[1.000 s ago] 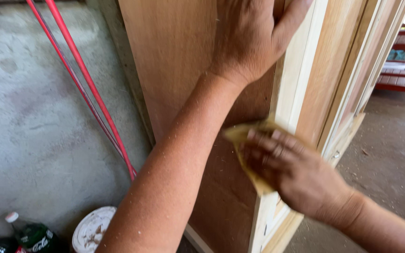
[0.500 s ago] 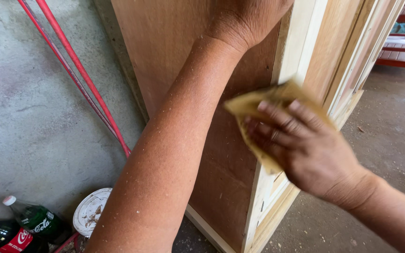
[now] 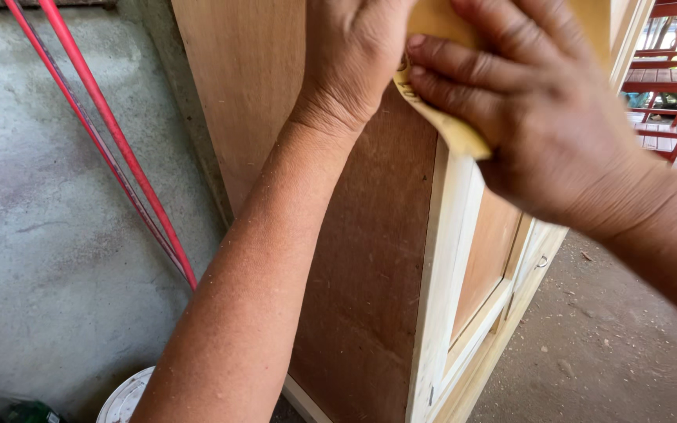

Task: The person sands the wooden frame and panel surfaces of a cabinet door by hand, holding sandpaper against the wood and rubbing along the edges and flat panels. They work over different sections of the door, moving from lower edges to upper rails while steadying the wood with the other hand.

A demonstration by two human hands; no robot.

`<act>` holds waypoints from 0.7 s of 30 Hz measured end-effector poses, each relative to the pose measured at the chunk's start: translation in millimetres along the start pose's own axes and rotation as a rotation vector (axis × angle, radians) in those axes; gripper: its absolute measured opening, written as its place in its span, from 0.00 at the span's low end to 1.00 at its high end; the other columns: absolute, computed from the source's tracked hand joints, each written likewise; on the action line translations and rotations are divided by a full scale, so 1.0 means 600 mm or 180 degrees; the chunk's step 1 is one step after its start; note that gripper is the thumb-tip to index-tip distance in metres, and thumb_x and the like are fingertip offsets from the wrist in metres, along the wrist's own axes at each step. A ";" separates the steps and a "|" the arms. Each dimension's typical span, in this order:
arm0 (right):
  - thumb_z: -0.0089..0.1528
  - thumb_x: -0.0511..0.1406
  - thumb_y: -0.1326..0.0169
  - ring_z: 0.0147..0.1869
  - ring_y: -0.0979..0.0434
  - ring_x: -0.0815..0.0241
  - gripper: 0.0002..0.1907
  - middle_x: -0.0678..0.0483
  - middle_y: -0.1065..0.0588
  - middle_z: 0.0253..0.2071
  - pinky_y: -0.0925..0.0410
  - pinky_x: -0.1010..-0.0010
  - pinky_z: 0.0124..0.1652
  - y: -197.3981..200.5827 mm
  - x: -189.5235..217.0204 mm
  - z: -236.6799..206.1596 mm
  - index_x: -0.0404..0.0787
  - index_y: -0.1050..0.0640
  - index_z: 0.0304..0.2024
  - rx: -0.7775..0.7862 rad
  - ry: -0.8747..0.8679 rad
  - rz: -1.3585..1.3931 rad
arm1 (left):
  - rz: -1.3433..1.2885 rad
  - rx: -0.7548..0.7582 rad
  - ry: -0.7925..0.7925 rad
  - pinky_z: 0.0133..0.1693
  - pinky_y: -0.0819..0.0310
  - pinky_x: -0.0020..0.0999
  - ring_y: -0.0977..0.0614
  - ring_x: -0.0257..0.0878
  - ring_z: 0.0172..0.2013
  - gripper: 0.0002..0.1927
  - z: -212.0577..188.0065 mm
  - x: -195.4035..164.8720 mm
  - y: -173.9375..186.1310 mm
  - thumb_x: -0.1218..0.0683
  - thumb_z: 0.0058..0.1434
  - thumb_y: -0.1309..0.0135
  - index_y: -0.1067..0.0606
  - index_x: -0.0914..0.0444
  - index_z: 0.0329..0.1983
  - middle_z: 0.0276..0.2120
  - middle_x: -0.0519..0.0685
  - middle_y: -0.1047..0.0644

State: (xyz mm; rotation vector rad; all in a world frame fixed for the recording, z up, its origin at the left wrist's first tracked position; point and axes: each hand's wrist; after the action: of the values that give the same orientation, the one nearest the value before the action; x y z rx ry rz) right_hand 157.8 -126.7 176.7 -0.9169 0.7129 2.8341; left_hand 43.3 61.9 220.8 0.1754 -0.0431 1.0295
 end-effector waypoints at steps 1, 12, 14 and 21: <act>0.61 0.26 0.43 0.83 0.51 0.54 0.31 0.55 0.31 0.73 0.60 0.52 0.77 -0.001 0.014 -0.002 0.49 0.25 0.67 -0.0049 0.0213 -0.0260 | 0.0177 -0.0107 0.0058 0.31 0.25 0.32 0.21 0.36 0.27 0.20 -0.001 0.006 -0.001 0.45 0.76 0.50 0.24 0.62 0.33 0.23 0.45 0.24; 0.68 0.29 0.49 0.57 0.23 0.53 0.20 0.49 0.22 0.56 0.29 0.59 0.55 0.011 -0.100 0.047 0.42 0.24 0.63 0.0206 -0.0470 0.0127 | 0.0611 -0.1122 -0.0004 0.47 0.28 0.35 0.24 0.37 0.40 0.22 -0.008 0.036 -0.040 0.40 0.79 0.57 0.31 0.65 0.49 0.39 0.49 0.26; 0.66 0.24 0.47 0.58 0.23 0.52 0.23 0.47 0.22 0.59 0.28 0.59 0.54 0.025 -0.065 0.054 0.38 0.23 0.63 -0.0128 -0.0176 0.0073 | 0.0452 -0.1144 0.0017 0.50 0.28 0.36 0.25 0.37 0.43 0.23 -0.009 0.028 -0.044 0.39 0.80 0.58 0.32 0.65 0.52 0.41 0.50 0.27; 0.49 0.26 0.47 0.58 0.22 0.50 0.26 0.53 0.21 0.53 0.30 0.57 0.55 0.028 -0.038 0.039 0.44 0.19 0.51 -0.0682 0.0911 -0.0516 | -0.1122 -0.1644 0.0084 0.70 0.45 0.33 0.36 0.35 0.66 0.30 -0.033 0.023 -0.051 0.41 0.81 0.56 0.45 0.64 0.73 0.68 0.50 0.37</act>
State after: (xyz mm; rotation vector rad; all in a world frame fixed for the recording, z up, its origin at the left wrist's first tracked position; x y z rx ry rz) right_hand 160.5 -129.7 213.6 -1.3649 0.3391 2.7009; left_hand 75.7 61.3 198.9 -0.2935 -0.2430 0.6415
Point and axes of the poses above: each hand's wrist, its own z-axis towards the middle knuckle, its own y-axis out of the back of the hand, x = y × z
